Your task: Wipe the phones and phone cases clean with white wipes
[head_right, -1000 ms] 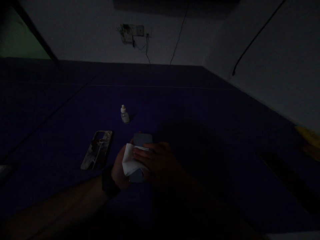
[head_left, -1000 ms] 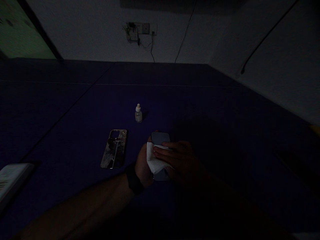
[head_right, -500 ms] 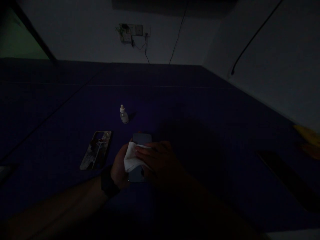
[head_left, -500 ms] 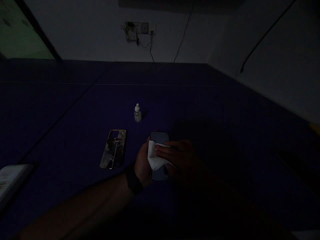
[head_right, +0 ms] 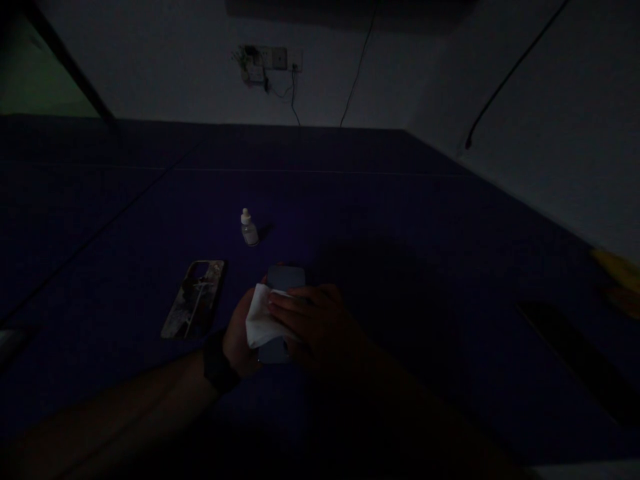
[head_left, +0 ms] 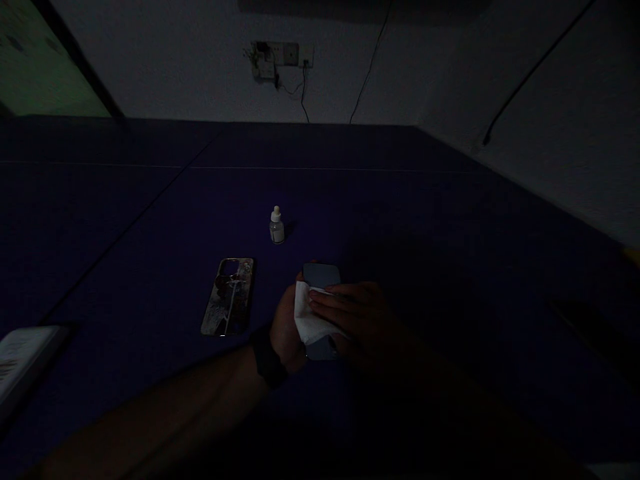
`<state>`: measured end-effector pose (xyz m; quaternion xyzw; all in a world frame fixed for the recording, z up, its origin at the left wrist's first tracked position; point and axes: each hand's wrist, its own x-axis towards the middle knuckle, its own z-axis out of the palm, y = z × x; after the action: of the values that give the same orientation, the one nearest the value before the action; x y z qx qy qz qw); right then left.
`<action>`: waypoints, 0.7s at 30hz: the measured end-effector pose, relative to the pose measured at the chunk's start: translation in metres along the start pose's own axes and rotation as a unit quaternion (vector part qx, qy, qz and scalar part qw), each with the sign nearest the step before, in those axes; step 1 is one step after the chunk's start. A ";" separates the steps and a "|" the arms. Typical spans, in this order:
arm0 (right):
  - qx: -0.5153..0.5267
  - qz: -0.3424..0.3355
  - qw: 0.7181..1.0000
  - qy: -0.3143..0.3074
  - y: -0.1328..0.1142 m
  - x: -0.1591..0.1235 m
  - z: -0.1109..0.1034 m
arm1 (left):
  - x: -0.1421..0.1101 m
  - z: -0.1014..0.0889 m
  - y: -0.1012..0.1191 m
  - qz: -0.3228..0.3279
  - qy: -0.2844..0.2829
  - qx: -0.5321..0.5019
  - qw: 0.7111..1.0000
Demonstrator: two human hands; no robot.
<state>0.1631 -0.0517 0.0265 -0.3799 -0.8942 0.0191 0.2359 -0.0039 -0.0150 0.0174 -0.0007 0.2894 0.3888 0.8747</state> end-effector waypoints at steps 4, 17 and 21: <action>-0.003 0.006 1.000 -0.008 0.000 0.000 0.001 | -0.001 0.002 -0.001 0.005 0.001 0.006 1.000; 0.008 -0.010 0.999 0.047 0.000 -0.002 -0.003 | -0.002 0.006 -0.001 -0.038 -0.090 -0.035 0.995; -0.015 0.005 0.999 0.030 -0.001 0.000 0.001 | 0.000 0.005 0.000 -0.038 -0.077 -0.044 0.995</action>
<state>0.1615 -0.0524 0.0255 -0.3885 -0.8850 -0.0047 0.2565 -0.0017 -0.0144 0.0216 -0.0200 0.2038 0.3664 0.9077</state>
